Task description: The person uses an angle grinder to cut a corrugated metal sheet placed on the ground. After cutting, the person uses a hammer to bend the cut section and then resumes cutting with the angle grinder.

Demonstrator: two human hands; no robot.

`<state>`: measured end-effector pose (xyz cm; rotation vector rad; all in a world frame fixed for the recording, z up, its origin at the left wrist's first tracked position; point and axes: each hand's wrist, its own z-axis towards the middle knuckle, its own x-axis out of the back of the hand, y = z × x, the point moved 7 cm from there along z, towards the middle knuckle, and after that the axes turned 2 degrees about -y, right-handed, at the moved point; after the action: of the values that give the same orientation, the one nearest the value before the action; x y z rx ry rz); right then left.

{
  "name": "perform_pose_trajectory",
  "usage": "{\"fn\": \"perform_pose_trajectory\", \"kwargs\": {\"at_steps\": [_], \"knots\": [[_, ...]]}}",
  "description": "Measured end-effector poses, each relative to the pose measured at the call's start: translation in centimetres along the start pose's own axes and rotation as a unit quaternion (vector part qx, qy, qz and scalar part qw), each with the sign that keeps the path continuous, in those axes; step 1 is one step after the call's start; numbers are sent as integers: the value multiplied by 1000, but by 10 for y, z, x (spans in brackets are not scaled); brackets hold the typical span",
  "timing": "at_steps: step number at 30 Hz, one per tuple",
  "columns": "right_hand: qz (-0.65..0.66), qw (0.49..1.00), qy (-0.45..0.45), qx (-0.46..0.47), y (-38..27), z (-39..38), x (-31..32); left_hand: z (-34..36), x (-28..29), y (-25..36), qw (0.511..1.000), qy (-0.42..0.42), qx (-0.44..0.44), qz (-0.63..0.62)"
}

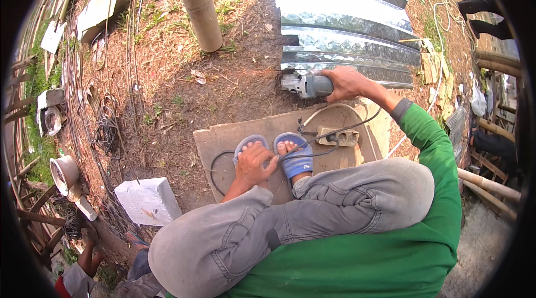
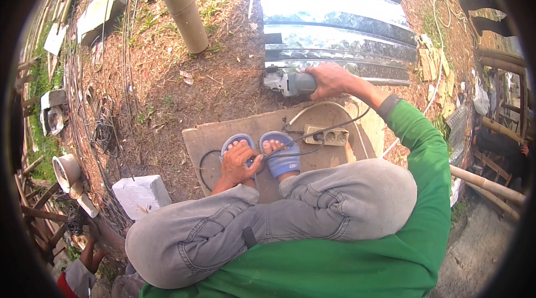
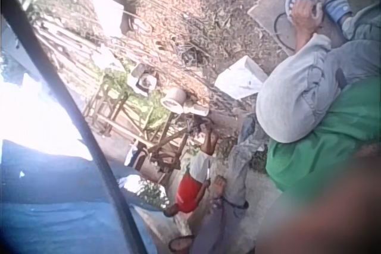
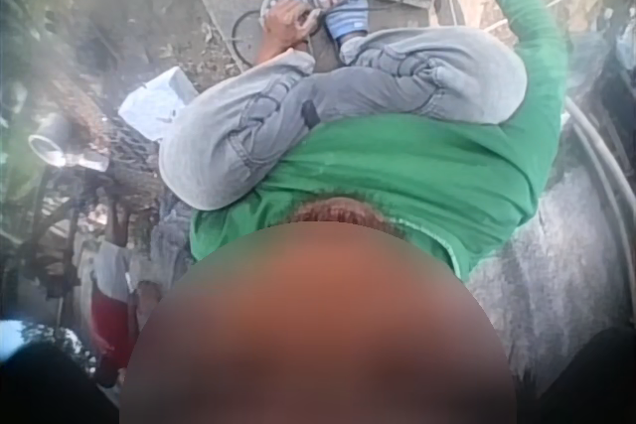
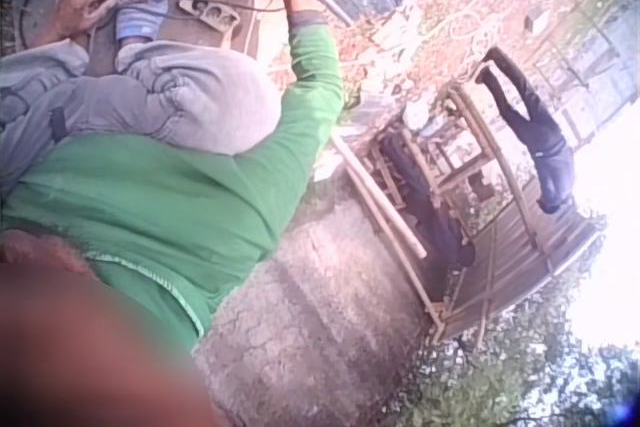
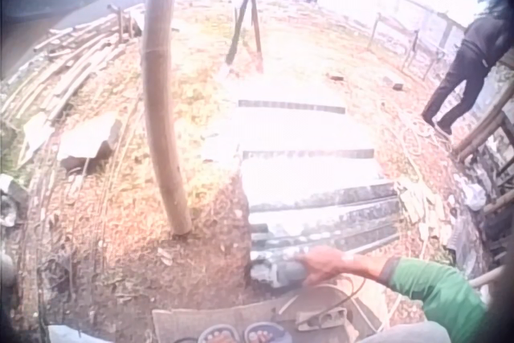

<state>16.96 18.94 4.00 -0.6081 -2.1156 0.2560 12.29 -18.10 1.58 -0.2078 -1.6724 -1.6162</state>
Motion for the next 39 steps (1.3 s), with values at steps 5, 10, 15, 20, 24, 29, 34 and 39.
{"fn": "perform_pose_trajectory", "kwargs": {"at_steps": [5,10,15,20,24,29,34,39], "knots": [[-18,1000,0,-2,2,0,-2,1,-1,0,1000,-3,1,-3],[-21,1000,3,-4,4,0,-5,2,1,2,1000,-1,3,-7],[-20,1000,-7,-7,3,2,-5,1,2,2,1000,-2,2,-5],[-22,1000,-18,-12,0,4,-4,1,1,1,1000,1,3,-9],[-26,1000,-13,-5,-2,6,-3,1,2,1,1000,0,-5,-4],[-29,1000,1,7,1,6,-4,0,2,0,1000,-6,5,-8],[-26,1000,5,-6,9,-1,-5,-1,-1,-1,1000,-3,-1,-3],[-31,999,-36,-27,14,-7,-6,-3,-4,-2,1000,-9,0,4]]}}
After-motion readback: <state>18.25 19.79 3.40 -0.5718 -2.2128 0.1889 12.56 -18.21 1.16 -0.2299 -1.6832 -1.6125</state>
